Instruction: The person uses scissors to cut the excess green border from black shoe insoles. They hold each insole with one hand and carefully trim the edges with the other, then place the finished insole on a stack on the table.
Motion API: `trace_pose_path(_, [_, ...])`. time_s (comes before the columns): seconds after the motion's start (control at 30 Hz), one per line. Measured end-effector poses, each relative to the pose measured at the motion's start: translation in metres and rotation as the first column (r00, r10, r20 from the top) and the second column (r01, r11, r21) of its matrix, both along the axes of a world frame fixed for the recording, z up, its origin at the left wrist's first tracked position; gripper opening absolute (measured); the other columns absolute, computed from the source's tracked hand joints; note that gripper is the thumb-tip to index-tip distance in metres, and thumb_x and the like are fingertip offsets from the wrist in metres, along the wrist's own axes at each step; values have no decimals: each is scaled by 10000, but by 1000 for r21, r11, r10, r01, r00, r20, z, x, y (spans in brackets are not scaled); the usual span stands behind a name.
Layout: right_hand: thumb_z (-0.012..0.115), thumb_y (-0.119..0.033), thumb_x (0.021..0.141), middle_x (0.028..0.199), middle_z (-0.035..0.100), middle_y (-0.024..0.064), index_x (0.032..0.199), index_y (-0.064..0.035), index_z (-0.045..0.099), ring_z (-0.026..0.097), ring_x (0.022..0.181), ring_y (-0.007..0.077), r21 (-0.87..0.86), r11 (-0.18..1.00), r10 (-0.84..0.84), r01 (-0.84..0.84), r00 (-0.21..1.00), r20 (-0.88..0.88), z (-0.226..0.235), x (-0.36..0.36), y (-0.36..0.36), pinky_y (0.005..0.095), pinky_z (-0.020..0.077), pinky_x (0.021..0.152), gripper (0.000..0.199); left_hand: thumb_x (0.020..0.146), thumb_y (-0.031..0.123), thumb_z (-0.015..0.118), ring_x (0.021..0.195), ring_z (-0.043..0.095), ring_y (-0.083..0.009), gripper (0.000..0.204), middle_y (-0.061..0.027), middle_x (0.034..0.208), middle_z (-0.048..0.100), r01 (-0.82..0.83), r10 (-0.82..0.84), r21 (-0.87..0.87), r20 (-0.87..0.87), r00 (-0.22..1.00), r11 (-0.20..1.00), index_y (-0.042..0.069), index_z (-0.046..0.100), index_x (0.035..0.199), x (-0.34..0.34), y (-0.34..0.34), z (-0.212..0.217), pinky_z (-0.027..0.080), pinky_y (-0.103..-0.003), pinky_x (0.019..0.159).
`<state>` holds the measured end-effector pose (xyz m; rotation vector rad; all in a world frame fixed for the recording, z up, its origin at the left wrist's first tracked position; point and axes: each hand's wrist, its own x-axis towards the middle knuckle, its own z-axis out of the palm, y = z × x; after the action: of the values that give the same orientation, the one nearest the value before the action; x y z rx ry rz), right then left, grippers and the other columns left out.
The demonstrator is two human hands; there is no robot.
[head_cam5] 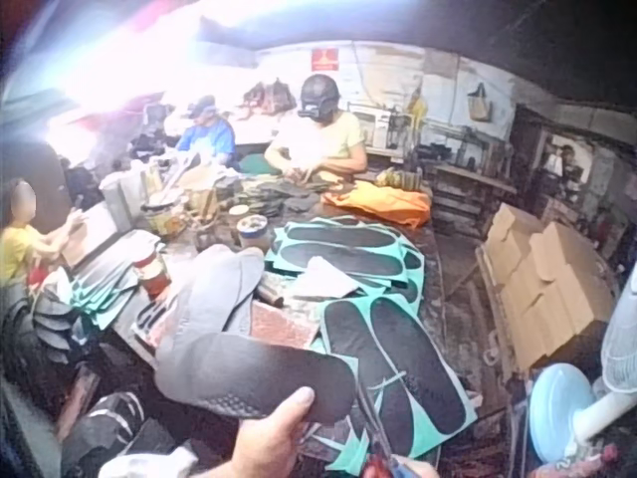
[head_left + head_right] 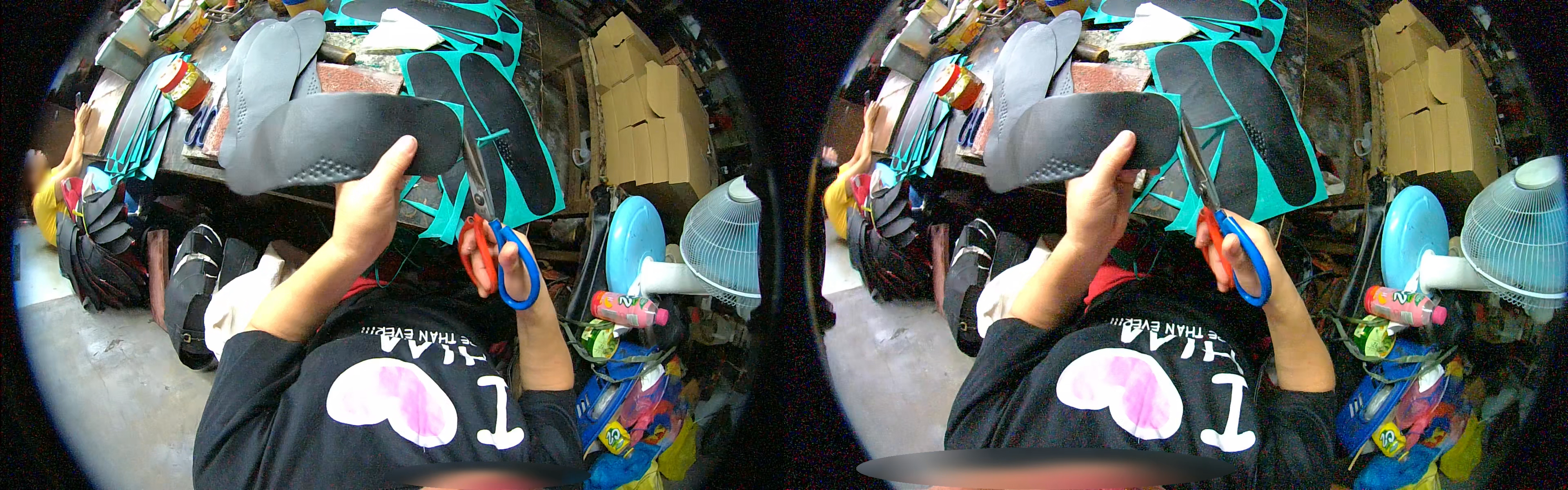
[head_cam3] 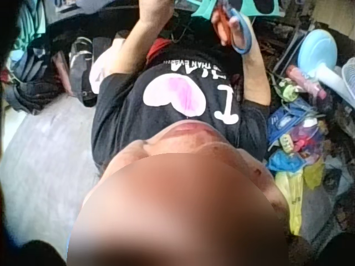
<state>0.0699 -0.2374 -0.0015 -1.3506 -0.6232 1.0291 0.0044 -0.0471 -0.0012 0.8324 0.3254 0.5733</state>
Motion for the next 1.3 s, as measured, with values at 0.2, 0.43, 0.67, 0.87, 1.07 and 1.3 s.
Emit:
trace_pose_path(0.2, [280,-921,657,634,522,7,1070,7,517,526,571,100,-32,997,73,-71,995,67,3,-1,10,196,399,533,1043,915,70,555,929,629,-221,213,-109,1040,629,-44,68,223,-100,993,974,1,558,1117,-1,-21,-6,525,-343,803])
trace_pose_path(0.43, [316,-897,681,656,545,16,1117,7,508,516,605,106,-34,999,-1,7,985,175,2,-4,15,227,391,573,1022,920,73,555,946,622,-211,226,-107,1072,622,-94,108,228,-52,993,969,5,560,1136,-2,-26,-12,508,-335,851])
trace_pose_path(0.67, [327,-910,656,654,550,22,1115,9,504,529,606,111,-79,997,10,9,971,240,4,-3,12,235,403,567,1042,925,65,548,974,619,-216,234,-114,1099,619,-91,112,263,-65,992,961,3,560,1151,-3,-27,-8,501,-341,878])
trace_pose_path(0.87, [354,-906,653,591,504,13,1049,8,519,483,534,96,-47,999,-13,21,989,147,9,-8,13,222,366,505,1010,930,66,538,967,619,-205,225,-116,1093,625,-105,128,277,-66,990,955,-4,573,1141,-4,-28,-8,497,-333,872])
trace_pose_path(1.07, [406,-884,658,536,473,8,957,9,512,445,454,80,-55,998,-26,33,993,113,13,-10,10,208,332,439,947,929,62,535,931,630,-198,197,-118,1059,640,-106,136,347,-63,989,932,-24,603,1094,-6,-25,-10,499,-325,859])
trace_pose_path(1.3, [432,-851,690,509,458,5,923,0,511,435,418,73,-48,999,-9,11,999,36,10,-9,6,202,320,406,886,908,69,578,844,643,-180,189,-98,997,658,-67,114,320,-132,985,945,-18,621,1070,-7,-17,-7,524,-311,780])
